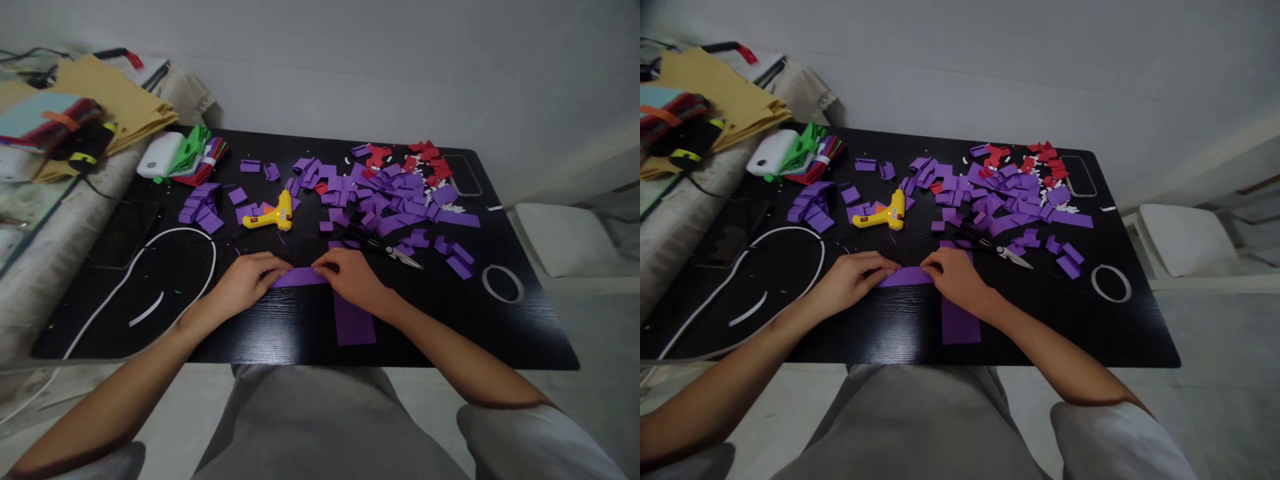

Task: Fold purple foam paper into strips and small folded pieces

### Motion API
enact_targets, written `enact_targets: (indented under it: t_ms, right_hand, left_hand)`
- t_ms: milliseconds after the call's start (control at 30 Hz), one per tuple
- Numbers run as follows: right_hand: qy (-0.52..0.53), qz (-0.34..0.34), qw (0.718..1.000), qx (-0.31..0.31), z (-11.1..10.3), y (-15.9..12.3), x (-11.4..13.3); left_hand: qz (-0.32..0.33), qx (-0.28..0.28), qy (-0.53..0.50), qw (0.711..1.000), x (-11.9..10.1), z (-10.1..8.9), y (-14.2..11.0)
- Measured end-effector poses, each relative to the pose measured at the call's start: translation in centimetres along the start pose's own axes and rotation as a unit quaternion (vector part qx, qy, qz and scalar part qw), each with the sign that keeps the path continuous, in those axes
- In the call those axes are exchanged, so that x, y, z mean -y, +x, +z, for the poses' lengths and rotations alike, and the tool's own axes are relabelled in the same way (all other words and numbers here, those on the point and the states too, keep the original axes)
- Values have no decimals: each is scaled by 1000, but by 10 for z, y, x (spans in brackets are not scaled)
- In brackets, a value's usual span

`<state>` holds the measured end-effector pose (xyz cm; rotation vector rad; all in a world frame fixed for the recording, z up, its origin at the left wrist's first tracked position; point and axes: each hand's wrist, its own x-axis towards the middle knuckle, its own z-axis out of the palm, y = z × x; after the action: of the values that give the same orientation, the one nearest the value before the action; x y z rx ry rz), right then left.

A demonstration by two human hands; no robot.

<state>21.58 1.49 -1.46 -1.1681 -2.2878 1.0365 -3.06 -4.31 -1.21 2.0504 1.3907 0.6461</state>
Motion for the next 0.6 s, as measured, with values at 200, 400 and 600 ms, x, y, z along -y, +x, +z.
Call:
enact_targets:
  t_ms: [200,400,600]
  right_hand:
    - [-59,6,998,-17,13,-4,-2]
    - [-169,-51,982,-71,15,-12,0]
    - [-217,-108,970,-17,24,-20,0]
  left_hand:
    - [8,17,97,995,-2,6,-5]
    - [65,-32,218,973,-8,11,-7]
    - [124,-21,260,957,-19,32,-19]
